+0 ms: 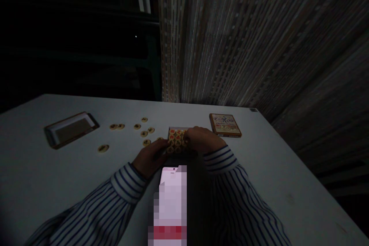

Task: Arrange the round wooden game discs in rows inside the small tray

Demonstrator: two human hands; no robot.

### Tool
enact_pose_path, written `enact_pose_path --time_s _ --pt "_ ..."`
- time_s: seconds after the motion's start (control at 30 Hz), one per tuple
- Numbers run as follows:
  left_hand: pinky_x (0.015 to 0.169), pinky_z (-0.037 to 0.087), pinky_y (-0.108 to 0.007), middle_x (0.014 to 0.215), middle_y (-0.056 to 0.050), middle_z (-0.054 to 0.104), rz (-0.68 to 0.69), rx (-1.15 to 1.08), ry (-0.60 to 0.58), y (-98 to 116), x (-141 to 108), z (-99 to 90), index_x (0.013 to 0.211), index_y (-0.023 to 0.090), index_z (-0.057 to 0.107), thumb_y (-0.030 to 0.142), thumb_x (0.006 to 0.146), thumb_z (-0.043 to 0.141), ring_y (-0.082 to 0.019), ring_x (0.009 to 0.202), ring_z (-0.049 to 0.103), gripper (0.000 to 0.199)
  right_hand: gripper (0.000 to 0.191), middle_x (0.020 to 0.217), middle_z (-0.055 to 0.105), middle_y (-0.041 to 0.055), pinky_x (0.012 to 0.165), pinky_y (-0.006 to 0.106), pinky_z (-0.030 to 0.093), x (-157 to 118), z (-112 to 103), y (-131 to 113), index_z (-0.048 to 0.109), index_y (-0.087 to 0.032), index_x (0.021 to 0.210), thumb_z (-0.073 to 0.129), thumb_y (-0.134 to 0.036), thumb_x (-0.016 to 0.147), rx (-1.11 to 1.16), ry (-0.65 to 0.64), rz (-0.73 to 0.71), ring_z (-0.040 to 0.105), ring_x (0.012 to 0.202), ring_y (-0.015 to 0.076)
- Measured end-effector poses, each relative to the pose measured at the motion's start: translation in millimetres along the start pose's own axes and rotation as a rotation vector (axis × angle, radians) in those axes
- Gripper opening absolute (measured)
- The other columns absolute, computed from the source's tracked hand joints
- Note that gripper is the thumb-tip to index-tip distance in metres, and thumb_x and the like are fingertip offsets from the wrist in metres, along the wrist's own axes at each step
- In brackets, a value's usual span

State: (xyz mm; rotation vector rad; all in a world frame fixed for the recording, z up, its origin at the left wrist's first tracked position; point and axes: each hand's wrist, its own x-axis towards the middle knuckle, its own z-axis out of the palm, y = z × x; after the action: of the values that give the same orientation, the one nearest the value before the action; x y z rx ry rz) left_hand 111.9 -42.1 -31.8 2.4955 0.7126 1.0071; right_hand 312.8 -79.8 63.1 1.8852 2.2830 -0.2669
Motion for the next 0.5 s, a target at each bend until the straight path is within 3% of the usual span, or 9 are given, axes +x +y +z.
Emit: enact_pose_path --time_s 0.5 --pt "0.087 0.049 -0.042 0.108 -0.010 0.062 -0.022 -0.022 -0.002 -0.7 -0.7 1.5 0.103 0.018 0.056 0.012 0.070 0.059 -0.021 0.101 0.058 0.034 0.026 0.084 0.065 0.0081 0.062 0.025 0.040 2.2 2.7 1.8 0.065 -0.018 0.092 0.043 -0.021 0.080 -0.008 -0.017 0.001 0.058 0.070 0.0150"
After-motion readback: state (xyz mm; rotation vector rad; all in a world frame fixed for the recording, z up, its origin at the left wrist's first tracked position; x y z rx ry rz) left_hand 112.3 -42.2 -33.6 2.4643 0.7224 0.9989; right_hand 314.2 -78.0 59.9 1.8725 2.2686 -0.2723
